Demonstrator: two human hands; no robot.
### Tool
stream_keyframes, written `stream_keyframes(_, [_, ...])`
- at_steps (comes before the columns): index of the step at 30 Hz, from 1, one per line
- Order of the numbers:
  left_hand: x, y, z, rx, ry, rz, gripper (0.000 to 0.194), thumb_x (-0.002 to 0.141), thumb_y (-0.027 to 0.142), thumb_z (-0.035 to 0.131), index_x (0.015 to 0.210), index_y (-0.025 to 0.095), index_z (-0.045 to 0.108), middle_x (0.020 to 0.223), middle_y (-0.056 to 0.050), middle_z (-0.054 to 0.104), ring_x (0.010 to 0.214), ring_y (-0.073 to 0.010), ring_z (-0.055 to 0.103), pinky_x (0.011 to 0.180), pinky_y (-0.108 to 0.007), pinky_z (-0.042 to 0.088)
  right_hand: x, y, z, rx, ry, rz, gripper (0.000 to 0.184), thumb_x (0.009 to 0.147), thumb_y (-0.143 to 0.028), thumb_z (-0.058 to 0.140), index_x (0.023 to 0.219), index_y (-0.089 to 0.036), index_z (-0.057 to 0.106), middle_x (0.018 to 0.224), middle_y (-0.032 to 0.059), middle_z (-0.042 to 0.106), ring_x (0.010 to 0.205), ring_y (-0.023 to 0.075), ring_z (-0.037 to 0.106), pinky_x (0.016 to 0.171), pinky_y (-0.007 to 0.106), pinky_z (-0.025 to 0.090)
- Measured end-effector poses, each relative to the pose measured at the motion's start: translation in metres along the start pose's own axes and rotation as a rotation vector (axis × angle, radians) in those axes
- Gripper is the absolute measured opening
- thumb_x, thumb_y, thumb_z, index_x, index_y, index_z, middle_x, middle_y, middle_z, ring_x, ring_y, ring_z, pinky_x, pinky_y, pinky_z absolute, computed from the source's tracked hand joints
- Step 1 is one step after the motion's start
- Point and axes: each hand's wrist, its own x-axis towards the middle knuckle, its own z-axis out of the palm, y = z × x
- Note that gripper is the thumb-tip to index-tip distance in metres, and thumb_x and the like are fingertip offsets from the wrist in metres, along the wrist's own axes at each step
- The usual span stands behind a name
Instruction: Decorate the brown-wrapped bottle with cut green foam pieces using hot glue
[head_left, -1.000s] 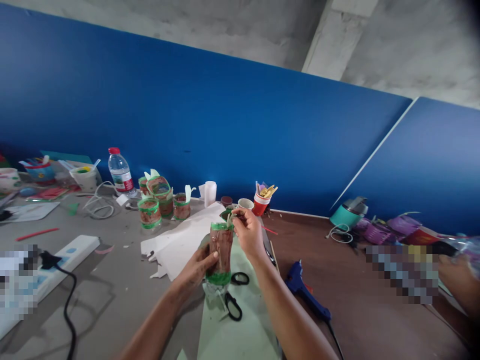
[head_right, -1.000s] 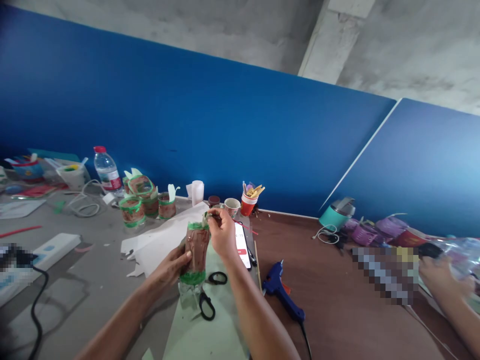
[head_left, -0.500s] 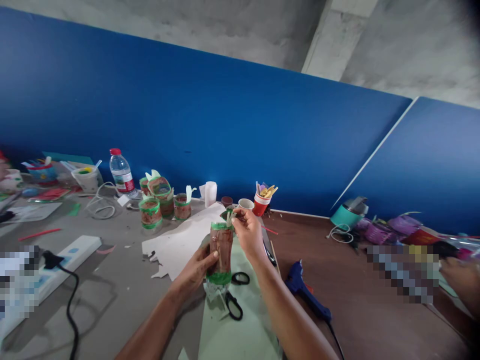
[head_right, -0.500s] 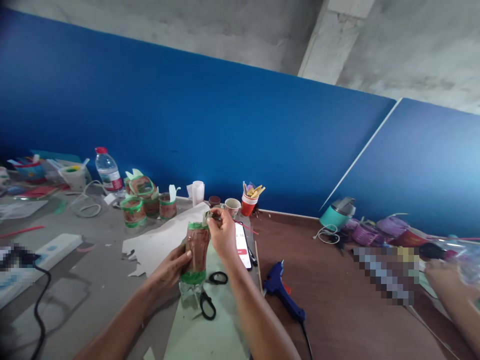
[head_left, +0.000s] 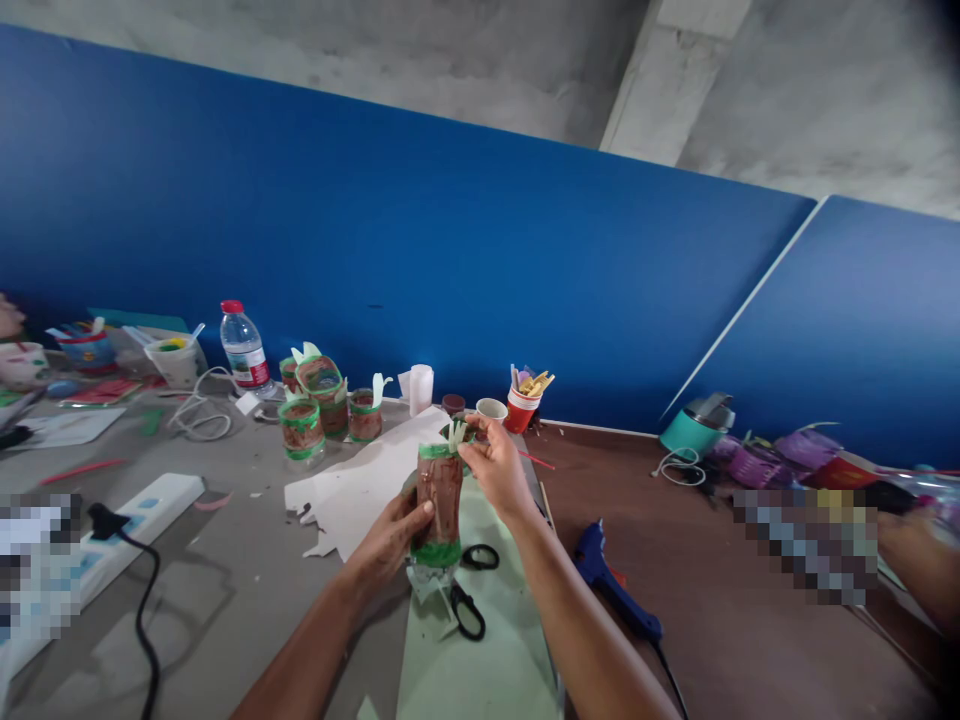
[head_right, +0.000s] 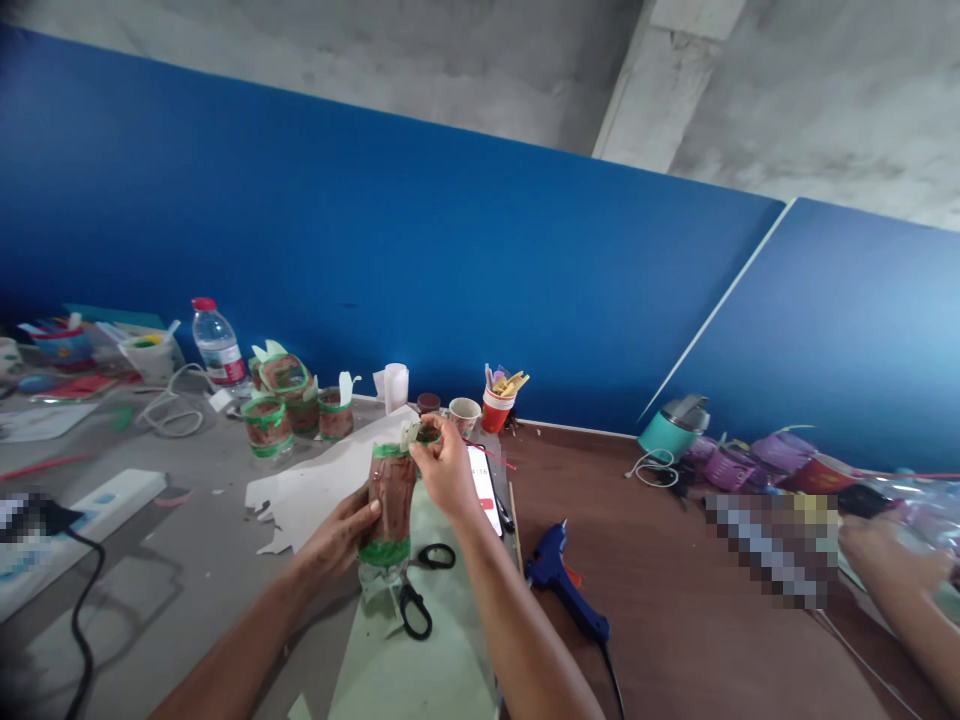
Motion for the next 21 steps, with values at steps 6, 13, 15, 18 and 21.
stream_keyframes(6, [0.0, -0.001, -0.003, 0.022, 0.002, -0.02, 0.053, 0.068, 0.038, 0.078, 0.116, 0.017, 0.065, 0.123, -0.014, 0.065, 0.117, -0.0338, 0.057, 0.101, -0.043, 0.043, 0.0, 0.001, 0.001, -0.039, 0.002, -0.005, 0.04, 0.071, -0.023, 0.062, 0.109, -0.018, 0.053, 0.098, 0.0042, 0.061, 0.056, 0.0098, 0.054, 0.05, 0.023, 0.039])
stream_keyframes(13, [0.0, -0.001, -0.004, 0.04, -0.018, 0.004, 0.055, 0.072, 0.038, 0.076, 0.121, 0.018, 0.063, 0.126, -0.013, 0.063, 0.121, -0.0338, 0.054, 0.105, -0.044, 0.038, -0.005, -0.014, 0.001, 0.015, 0.037, 0.02, 0.035, 0.072, -0.025, 0.06, 0.106, -0.019, 0.053, 0.079, -0.0013, 0.058, 0.046, 0.0071, 0.04, 0.043, 0.021, 0.03])
stream_keyframes(15, [0.0, -0.001, -0.005, 0.047, -0.007, 0.012, 0.057, 0.071, 0.039, 0.075, 0.123, 0.019, 0.062, 0.126, -0.013, 0.063, 0.122, -0.0336, 0.053, 0.105, -0.043, 0.038, -0.006, -0.017, 0.001, 0.009, 0.084, 0.01, 0.033, 0.073, -0.025, 0.059, 0.105, -0.018, 0.054, 0.066, -0.0051, 0.052, 0.044, 0.0077, 0.037, 0.042, 0.021, 0.028])
stream_keyframes(18, [0.0, -0.002, -0.008, 0.07, 0.008, 0.025, 0.058, 0.074, 0.039, 0.073, 0.126, 0.019, 0.06, 0.129, -0.012, 0.061, 0.122, -0.0337, 0.052, 0.105, -0.043, 0.039, -0.009, -0.021, 0.003, -0.02, 0.143, -0.041, 0.023, 0.077, -0.025, 0.056, 0.099, -0.018, 0.056, 0.057, -0.0072, 0.045, 0.042, 0.0083, 0.035, 0.04, 0.021, 0.025])
stream_keyframes(21, [0.0, -0.003, -0.011, 0.095, 0.02, 0.047, 0.058, 0.076, 0.039, 0.071, 0.129, 0.019, 0.057, 0.13, -0.013, 0.06, 0.123, -0.034, 0.051, 0.104, -0.044, 0.039, -0.012, -0.02, 0.005, -0.072, 0.165, -0.152, 0.016, 0.083, -0.025, 0.05, 0.094, -0.018, 0.059, 0.062, -0.003, 0.053, 0.045, 0.0097, 0.041, 0.042, 0.022, 0.031])
